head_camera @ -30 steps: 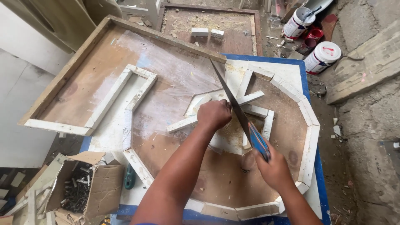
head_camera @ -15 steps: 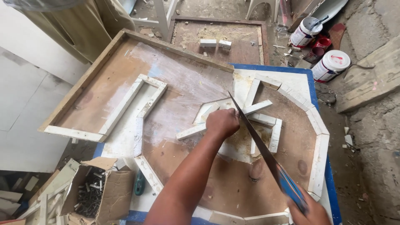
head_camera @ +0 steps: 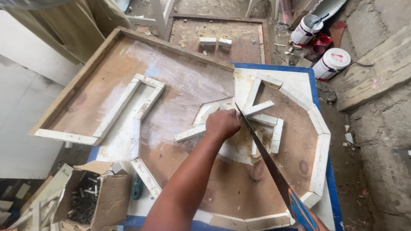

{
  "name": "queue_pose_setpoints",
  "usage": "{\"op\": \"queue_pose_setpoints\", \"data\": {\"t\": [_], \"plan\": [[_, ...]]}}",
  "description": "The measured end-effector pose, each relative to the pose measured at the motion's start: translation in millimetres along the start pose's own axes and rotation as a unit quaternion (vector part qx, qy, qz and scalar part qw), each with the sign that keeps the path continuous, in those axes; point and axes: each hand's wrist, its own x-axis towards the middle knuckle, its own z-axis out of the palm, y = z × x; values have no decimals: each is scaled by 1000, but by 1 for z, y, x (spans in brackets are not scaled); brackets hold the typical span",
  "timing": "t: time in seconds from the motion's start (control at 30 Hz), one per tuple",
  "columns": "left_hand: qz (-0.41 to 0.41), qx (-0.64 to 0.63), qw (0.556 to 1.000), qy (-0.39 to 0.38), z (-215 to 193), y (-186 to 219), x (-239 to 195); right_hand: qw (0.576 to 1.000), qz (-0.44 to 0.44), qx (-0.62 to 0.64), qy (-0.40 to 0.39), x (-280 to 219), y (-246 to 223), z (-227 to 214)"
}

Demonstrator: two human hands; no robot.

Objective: Assembling a wooden mold structure by cutting and fitting wooden strips into a predefined shape.

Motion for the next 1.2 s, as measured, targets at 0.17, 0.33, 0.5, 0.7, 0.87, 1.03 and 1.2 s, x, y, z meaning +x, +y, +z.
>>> {"op": "queue_pose_setpoints", "data": {"t": [0.17, 0.33, 0.5, 0.7, 0.87, 1.03, 1.2], "plan": [[24, 15, 998, 51, 13, -4, 5, 906, -124, -390, 109, -27, -101, 134], [27, 16, 996, 80, 13, -3, 2, 892, -278, -346, 89, 5, -136, 184], [12, 27, 999, 16, 8, -3, 6, 909, -83, -390, 119, -16, -65, 84], [4, 34, 999, 18, 12, -4, 5, 858, 171, -447, 186, -54, -86, 97], [17, 35, 998, 47, 13, -3, 7, 898, -192, -389, 68, 10, -151, 193], [16, 32, 999, 20, 6, 0, 5, 902, -126, -401, 101, -38, -123, 155], [9, 31, 999, 4, 6, -1, 4, 976, 175, -128, 0, 4, -14, -12]]}}
